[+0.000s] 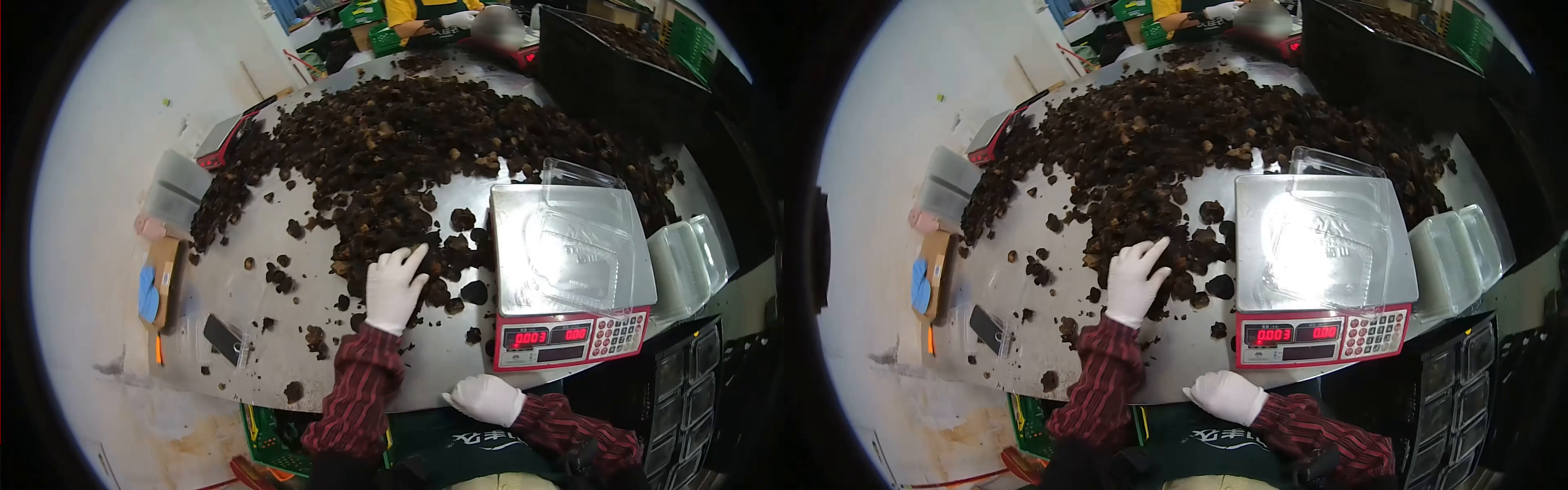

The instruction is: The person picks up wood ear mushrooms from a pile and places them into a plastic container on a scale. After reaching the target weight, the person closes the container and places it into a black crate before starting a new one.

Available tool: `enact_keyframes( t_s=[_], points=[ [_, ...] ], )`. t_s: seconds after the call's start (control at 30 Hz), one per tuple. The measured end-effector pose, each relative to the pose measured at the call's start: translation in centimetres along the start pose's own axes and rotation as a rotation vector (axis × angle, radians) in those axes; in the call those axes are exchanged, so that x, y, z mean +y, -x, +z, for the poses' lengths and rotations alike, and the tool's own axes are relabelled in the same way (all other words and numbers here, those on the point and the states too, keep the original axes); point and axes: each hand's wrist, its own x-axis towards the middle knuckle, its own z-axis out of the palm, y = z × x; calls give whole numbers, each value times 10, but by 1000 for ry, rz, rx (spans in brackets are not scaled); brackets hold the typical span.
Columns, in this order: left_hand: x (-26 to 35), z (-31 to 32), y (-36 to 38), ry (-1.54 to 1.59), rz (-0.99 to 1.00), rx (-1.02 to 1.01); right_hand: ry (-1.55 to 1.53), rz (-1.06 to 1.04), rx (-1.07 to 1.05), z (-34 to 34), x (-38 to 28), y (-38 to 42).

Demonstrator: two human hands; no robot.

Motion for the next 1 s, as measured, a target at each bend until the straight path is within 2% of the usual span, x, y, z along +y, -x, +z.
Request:
enact_keyframes(
  t_s=[0.03, 0.13, 0.2, 0.27, 0.4, 0.47, 0.57, 0.6, 0.63, 0.7, 0.83, 0.9, 0.93, 1.0],
  points=[
    [5, 8, -6, -47, -33, -104, 0, 14, 23, 8, 0, 0],
    [3, 41, -3, -166, 38, -176, -19, 23, 88, 30, 0, -3],
    [6, 38, 3, -165, 56, -117, -27, 44, 79, 39, 2, -4],
    [5, 28, 8, -1, 96, 62, -168, 151, 192, 46, 4, -8],
    [16, -21, 23, 292, -66, 264, -177, 221, 161, 44, 4, -10],
    [9, -41, 41, 350, -149, 204, -200, 214, 188, 44, 6, -9],
    [-16, -70, 82, 145, -217, 35, -206, 198, 180, 41, 7, -9],
    [-29, -79, 102, 19, -247, -67, -206, 201, 182, 41, 7, -9],
    [-61, -91, 152, -120, -422, -307, -212, 198, 184, 40, 7, -8],
    [-79, -118, 190, -201, -443, -479, -218, 193, 188, 39, 7, -8],
    [-71, -123, 187, -287, -415, -315, -217, 197, 201, 43, 8, -8],
    [-52, -101, 151, -29, -359, -73, -225, 194, 208, 45, 8, -9],
    [-32, -92, 129, 38, -334, -54, -214, 186, 214, 45, 8, -9],
    [-6, -61, 86, 124, -155, -12, -195, 183, 221, 45, 9, -7]
  ],
)
